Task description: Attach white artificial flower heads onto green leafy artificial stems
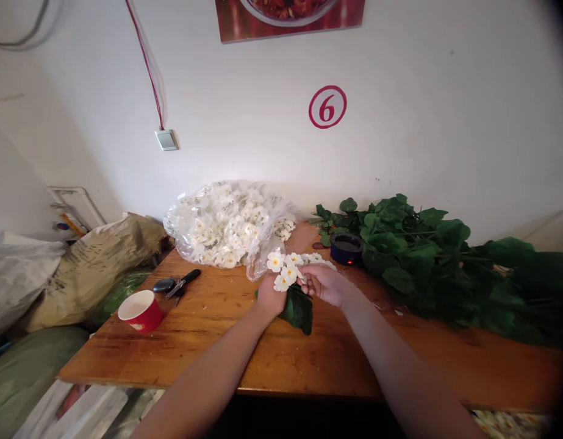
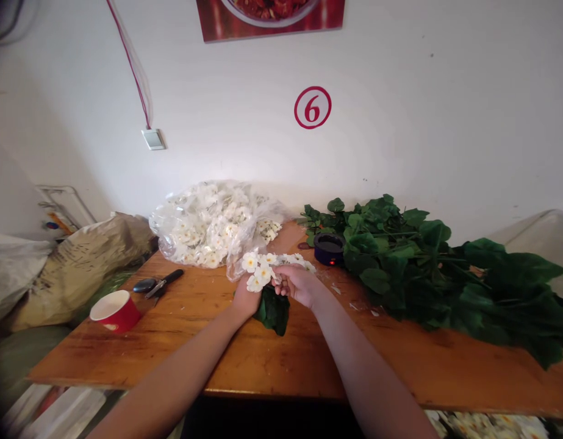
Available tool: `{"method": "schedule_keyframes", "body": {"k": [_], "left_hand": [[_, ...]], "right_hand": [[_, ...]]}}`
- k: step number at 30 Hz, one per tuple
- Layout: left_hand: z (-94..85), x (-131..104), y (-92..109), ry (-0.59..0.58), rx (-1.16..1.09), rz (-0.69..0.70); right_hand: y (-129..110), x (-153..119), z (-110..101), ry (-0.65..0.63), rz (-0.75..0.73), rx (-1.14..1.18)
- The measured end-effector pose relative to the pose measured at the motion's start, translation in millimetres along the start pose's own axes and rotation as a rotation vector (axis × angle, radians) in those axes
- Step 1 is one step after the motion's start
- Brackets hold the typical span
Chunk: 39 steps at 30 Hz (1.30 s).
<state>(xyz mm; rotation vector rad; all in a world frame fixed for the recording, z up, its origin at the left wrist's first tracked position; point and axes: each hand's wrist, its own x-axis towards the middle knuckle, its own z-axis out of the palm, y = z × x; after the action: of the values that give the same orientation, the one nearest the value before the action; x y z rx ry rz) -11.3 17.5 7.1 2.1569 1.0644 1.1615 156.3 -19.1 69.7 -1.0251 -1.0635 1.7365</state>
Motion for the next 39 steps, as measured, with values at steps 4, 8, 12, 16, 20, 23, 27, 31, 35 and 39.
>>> {"method": "schedule_keyframes", "body": {"k": [4,8,12,16,20,23,27,31,35,39], "left_hand": [[0.0,-0.9,2.3,0.046,-0.016,-0.057],[-2.9,-4.3,5.5,-0.075,0.120,-0.086],[-6.2,-6.0,12.4,-0.161,0.309,-0.007],[-6.8,-5.4,19.1,-0.212,0.439,0.029],[-5.2,-5.3,21.1,-0.245,0.509,-0.064],[-4.1,-5.6,21.2,-0.262,0.572,-0.091],[-3.4,-5.8,22.9,-0.268,0.654,-0.115],[-3.2,-5.9,24.9,-0.255,0.663,-0.081],[-2.6,-6.1,25.8,-0.236,0.653,-0.099],[-2.3,-6.2,26.7,-0.238,0.655,-0.129]], "right_hand": [[6.4,-6.5,1.4,-0.009,-0.189,-0.339],[16.4,-6.3,6.5,0.086,-0.388,-0.706],[16.4,-5.9,9.2,0.178,-0.552,-0.912],[6.8,-11.4,8.9,0.127,-0.641,-0.987],[-0.2,-16.3,9.8,0.093,-0.773,-1.015],[-1.9,-15.6,7.7,0.119,-0.831,-1.040],[-3.3,-12.0,0.2,0.132,-0.872,-1.044],[-6.4,-11.1,-6.4,0.120,-0.882,-1.053],[-9.0,-13.9,-8.1,0.107,-0.854,-1.083],[-8.3,-17.4,-5.9,0.063,-0.786,-1.151]]}}
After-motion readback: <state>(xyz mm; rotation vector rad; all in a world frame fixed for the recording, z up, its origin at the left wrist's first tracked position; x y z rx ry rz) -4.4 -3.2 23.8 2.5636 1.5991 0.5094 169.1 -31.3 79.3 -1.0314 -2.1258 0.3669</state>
